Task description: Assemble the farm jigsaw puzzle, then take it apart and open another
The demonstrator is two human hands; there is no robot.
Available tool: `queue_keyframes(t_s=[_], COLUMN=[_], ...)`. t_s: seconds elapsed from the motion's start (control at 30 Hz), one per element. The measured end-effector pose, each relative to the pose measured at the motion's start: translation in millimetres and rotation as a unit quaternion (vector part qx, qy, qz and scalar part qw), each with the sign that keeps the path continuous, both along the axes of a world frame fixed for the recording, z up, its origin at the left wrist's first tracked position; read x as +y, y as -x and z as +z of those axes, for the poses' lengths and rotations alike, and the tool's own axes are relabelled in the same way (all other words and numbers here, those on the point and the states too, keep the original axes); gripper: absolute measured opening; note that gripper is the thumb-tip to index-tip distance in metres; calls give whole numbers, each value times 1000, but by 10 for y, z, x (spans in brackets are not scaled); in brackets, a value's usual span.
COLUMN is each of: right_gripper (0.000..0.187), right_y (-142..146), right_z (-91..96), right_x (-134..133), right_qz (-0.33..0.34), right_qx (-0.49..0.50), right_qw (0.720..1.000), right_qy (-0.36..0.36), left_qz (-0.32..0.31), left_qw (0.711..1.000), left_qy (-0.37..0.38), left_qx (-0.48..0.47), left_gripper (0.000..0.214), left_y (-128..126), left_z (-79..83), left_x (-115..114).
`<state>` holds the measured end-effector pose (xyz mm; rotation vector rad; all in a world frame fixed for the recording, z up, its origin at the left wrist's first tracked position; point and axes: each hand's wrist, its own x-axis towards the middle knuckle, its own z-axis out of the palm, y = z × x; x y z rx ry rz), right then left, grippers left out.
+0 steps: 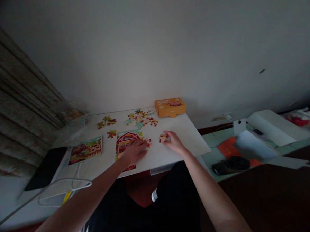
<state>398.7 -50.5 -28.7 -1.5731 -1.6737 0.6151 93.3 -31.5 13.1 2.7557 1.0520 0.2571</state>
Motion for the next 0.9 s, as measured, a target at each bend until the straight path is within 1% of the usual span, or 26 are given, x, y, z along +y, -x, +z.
queue_keyframes(t_s=[0.1, 0.2, 0.23, 0.3, 0.4, 0.47, 0.53, 0.6, 0.7, 0.73, 0.8, 0.9], right_gripper=[48, 24, 24, 32, 43, 49, 52, 50, 32, 27, 23, 21], right_y=[63, 135, 162, 219, 315, 386, 457, 518, 567, 569, 560, 528], right_z=[79, 208, 255, 336, 379, 342, 272, 205, 159, 158, 160, 148], right_x=[27, 48, 49, 40, -14, -78, -160, -249, -370, -402, -448, -454], right_qz=[1, -2, 1, -2, -46, -78, -100, -112, -101, -99, -102, -90], right_qx=[23, 82, 118, 206, 309, 321, 289, 223, 87, 44, -16, -27], right_qw=[1000, 994, 989, 971, 944, 938, 946, 964, 989, 993, 993, 994], right_qy=[11, 68, 92, 120, 108, 105, 108, 93, 59, 54, 57, 61], left_qz=[1, 2, 2, 1, -3, -5, -2, -1, -4, -4, -1, -4], left_qw=[1000, 1000, 1000, 1000, 1000, 1000, 1000, 1000, 1000, 1000, 1000, 1000], left_qy=[-2, -4, -3, 1, 3, 2, 2, 6, 11, 12, 13, 13], left_qx=[4, 6, 6, 3, -4, -8, -8, -7, -11, -10, -5, -1], left_gripper=[36, 36, 36, 36, 37, 37, 36, 36, 35, 35, 36, 37], left_y=[-1, -4, -5, -6, -8, -9, -11, -12, -13, -12, -12, -9], left_z=[22, 20, 14, 1, -10, -7, -3, -2, -13, -18, -25, -30], left_x=[-4, -2, 1, 9, 19, 19, 17, 16, 18, 19, 21, 24])
